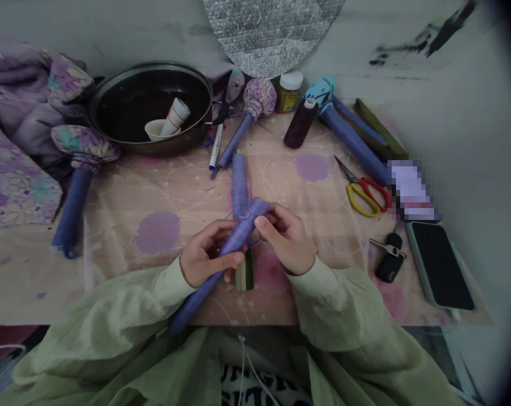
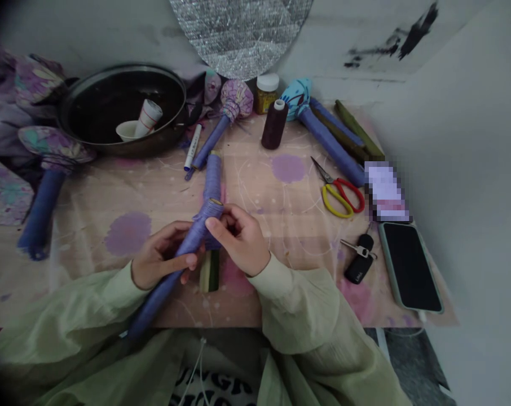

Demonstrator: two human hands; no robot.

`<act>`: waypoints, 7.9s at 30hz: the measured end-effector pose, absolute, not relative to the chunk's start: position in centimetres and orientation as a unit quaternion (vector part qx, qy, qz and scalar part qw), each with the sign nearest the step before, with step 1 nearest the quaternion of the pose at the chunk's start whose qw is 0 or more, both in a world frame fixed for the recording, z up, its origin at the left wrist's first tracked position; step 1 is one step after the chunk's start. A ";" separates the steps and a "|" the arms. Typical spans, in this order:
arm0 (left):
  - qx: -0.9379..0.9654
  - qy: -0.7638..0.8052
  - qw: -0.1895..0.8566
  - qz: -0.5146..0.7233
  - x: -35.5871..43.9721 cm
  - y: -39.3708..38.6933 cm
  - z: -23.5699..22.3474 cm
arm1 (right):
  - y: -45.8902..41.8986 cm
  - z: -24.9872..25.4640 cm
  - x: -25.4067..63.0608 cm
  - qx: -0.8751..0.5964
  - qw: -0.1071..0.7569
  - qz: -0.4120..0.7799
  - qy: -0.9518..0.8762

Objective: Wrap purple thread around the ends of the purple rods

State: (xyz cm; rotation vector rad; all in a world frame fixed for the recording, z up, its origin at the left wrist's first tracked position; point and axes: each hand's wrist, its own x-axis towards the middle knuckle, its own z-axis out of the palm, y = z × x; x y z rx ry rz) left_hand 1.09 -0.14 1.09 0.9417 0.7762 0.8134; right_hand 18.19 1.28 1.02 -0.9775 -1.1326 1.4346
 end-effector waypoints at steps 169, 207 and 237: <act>0.125 -0.054 0.962 0.238 0.6 0.3 0.1 | 0.6 1.2 18.5 -0.305 0.478 0.685 -0.458; 0.094 -0.095 0.976 0.172 0.5 -0.5 0.2 | 0.8 1.6 17.8 -0.356 0.476 0.635 -0.493; 0.388 0.310 0.787 0.367 1.5 -0.9 1.5 | 1.1 1.3 18.2 -0.404 0.478 0.611 -0.484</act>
